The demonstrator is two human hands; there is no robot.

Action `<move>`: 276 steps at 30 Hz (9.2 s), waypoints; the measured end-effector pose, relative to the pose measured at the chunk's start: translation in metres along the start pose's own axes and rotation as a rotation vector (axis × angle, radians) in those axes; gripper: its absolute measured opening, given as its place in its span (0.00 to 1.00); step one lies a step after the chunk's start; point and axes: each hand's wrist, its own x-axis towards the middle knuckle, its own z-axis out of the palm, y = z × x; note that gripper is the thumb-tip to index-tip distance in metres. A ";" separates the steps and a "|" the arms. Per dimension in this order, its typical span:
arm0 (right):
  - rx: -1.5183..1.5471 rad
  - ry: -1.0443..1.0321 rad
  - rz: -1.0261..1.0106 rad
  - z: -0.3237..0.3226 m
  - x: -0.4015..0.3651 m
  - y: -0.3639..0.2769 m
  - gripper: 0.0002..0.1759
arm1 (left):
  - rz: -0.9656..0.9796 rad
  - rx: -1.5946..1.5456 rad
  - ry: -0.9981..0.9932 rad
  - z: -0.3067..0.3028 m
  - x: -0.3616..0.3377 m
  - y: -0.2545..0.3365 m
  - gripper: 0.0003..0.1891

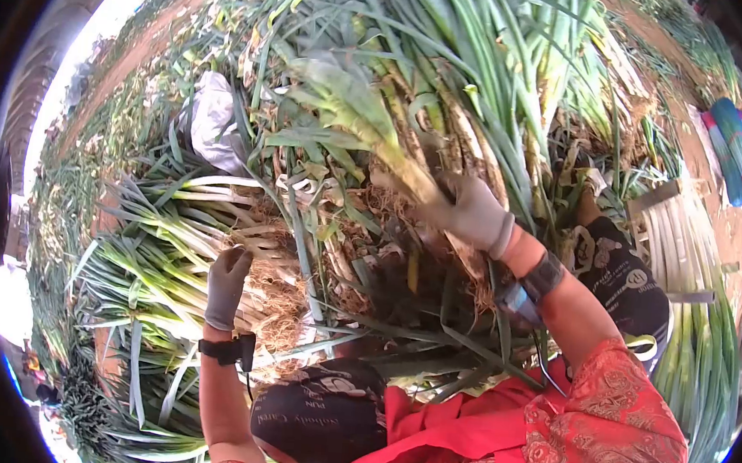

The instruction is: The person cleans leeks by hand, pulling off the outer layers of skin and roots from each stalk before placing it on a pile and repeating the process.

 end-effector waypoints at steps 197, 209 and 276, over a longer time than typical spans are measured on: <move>1.083 -0.425 0.160 -0.022 -0.249 0.017 0.16 | 0.507 -0.901 -0.090 0.145 -0.196 0.275 0.20; 0.947 -0.241 0.007 -0.020 -0.249 0.017 0.08 | 0.085 -0.629 -0.597 0.099 -0.162 0.231 0.12; -0.599 0.104 -0.319 -0.041 -0.201 -0.053 0.22 | 0.275 -1.292 0.464 -0.001 -0.091 0.214 0.33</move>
